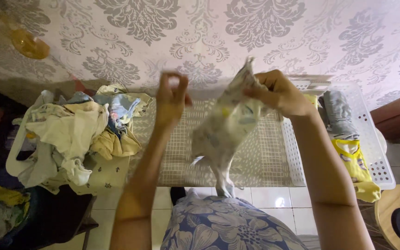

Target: Folding baby clothes and organizing them into a plastic basket

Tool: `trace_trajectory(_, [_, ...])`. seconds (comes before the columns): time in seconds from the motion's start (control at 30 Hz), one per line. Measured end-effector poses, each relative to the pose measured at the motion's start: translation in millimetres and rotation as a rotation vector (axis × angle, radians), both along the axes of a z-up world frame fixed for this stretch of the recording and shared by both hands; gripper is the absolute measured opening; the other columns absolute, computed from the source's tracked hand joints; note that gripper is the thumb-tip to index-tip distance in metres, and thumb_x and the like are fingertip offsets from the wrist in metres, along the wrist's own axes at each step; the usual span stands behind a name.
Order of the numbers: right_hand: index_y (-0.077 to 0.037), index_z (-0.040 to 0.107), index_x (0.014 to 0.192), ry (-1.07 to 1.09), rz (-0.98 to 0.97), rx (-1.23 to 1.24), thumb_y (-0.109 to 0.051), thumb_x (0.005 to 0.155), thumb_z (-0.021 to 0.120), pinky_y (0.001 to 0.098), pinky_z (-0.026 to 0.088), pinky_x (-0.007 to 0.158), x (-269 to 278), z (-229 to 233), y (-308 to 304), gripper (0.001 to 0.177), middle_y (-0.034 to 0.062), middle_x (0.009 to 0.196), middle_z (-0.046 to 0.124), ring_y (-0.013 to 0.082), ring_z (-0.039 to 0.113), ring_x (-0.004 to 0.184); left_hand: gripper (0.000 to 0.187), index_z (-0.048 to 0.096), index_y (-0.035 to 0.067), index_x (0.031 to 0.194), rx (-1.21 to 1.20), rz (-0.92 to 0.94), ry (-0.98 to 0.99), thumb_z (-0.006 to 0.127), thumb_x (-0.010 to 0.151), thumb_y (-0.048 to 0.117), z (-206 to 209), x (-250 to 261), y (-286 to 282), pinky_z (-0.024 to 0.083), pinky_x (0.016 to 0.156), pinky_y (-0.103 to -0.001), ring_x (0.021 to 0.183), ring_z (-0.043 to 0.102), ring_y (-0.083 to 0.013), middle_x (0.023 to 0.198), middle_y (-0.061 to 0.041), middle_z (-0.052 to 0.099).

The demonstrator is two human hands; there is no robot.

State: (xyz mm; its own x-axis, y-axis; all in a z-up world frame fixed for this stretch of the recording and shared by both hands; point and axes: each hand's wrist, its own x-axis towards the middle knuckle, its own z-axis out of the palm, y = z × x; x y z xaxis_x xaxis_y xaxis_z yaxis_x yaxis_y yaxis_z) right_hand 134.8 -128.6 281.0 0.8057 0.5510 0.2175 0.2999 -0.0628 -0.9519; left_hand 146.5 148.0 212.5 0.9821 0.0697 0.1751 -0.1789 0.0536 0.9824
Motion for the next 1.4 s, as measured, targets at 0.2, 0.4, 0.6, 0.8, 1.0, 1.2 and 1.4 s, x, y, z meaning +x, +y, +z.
trace_trajectory(0.2, [0.004, 0.063, 0.131, -0.032, -0.09, 0.045, 0.006, 0.088, 0.068, 0.0345, 0.055, 0.088, -4, 10, 21, 0.044, 0.0175, 0.107, 0.075, 0.0212, 0.072, 0.094, 0.069, 0.017, 0.019, 0.148, 0.288, -0.32, 0.133, 0.027, 0.1, 0.067, -8, -75, -11, 0.053, 0.093, -0.058, 0.113, 0.064, -0.0546, 0.129, -0.039, 0.057])
trace_trajectory(0.4, [-0.005, 0.069, 0.127, 0.054, -0.15, -0.076, -0.006, 0.097, 0.066, 0.0183, 0.021, 0.043, -13, 21, 24, 0.03, -0.0097, 0.072, 0.058, -0.0017, 0.031, 0.048, 0.069, 0.01, 0.028, 0.16, -0.167, -0.363, -0.071, 0.054, 0.108, 0.038, -47, -31, -28, 0.039, 0.112, -0.052, 0.129, 0.055, -0.0324, 0.133, -0.021, 0.058])
trace_trajectory(0.6, [-0.004, 0.071, 0.089, -0.299, -0.38, -0.117, -0.006, 0.083, 0.086, 0.0324, 0.048, 0.084, -25, 13, 30, 0.016, 0.0071, 0.081, 0.067, 0.0138, 0.061, 0.083, 0.089, 0.016, 0.033, 0.16, -0.638, -0.498, -0.046, 0.066, 0.095, -0.003, -74, -10, -25, 0.052, 0.103, -0.039, 0.12, 0.062, -0.0212, 0.142, -0.007, 0.046])
trace_trajectory(0.8, [-0.013, 0.066, 0.072, -0.702, -0.425, -0.259, -0.026, 0.079, 0.086, 0.0676, 0.025, 0.13, -15, -8, -5, 0.026, 0.0129, 0.165, 0.034, 0.0372, 0.026, 0.157, 0.07, 0.047, 0.019, 0.133, -0.192, -0.36, 0.048, 0.085, 0.074, 0.018, -14, -14, 13, 0.063, 0.06, -0.018, 0.099, 0.063, -0.0225, 0.156, -0.015, 0.037])
trace_trajectory(1.0, [0.001, 0.072, 0.085, -0.445, -0.34, -0.099, 0.001, 0.075, 0.088, 0.044, 0.047, 0.103, -4, -31, -20, 0.019, 0.0202, 0.103, 0.071, 0.0358, 0.07, 0.107, 0.057, 0.066, 0.0, 0.123, -0.291, -0.397, -0.169, 0.085, 0.072, -0.014, -31, 13, 41, 0.061, 0.092, -0.037, 0.118, 0.067, -0.0244, 0.135, -0.017, 0.064])
trace_trajectory(1.2, [0.003, 0.068, 0.086, -0.57, -0.397, -0.207, 0.011, 0.084, 0.077, 0.04, 0.05, 0.083, -2, -20, -17, 0.012, 0.0206, 0.098, 0.067, 0.0348, 0.067, 0.084, 0.047, 0.077, 0.012, 0.112, 0.436, -0.036, -0.446, 0.095, 0.069, 0.007, -11, 14, 52, 0.06, 0.073, -0.027, 0.087, 0.074, -0.0215, 0.092, -0.007, 0.075])
trace_trajectory(1.4, [0.004, 0.061, 0.092, -0.695, -0.393, -0.303, 0.012, 0.093, 0.07, 0.0402, 0.047, 0.074, -13, 18, 9, 0.012, 0.0222, 0.1, 0.061, 0.0353, 0.058, 0.076, 0.028, 0.075, 0.014, 0.105, 0.578, -0.17, -0.441, 0.086, 0.081, 0.024, -21, 15, 60, 0.046, 0.08, -0.041, 0.087, 0.059, -0.0246, 0.09, -0.007, 0.062])
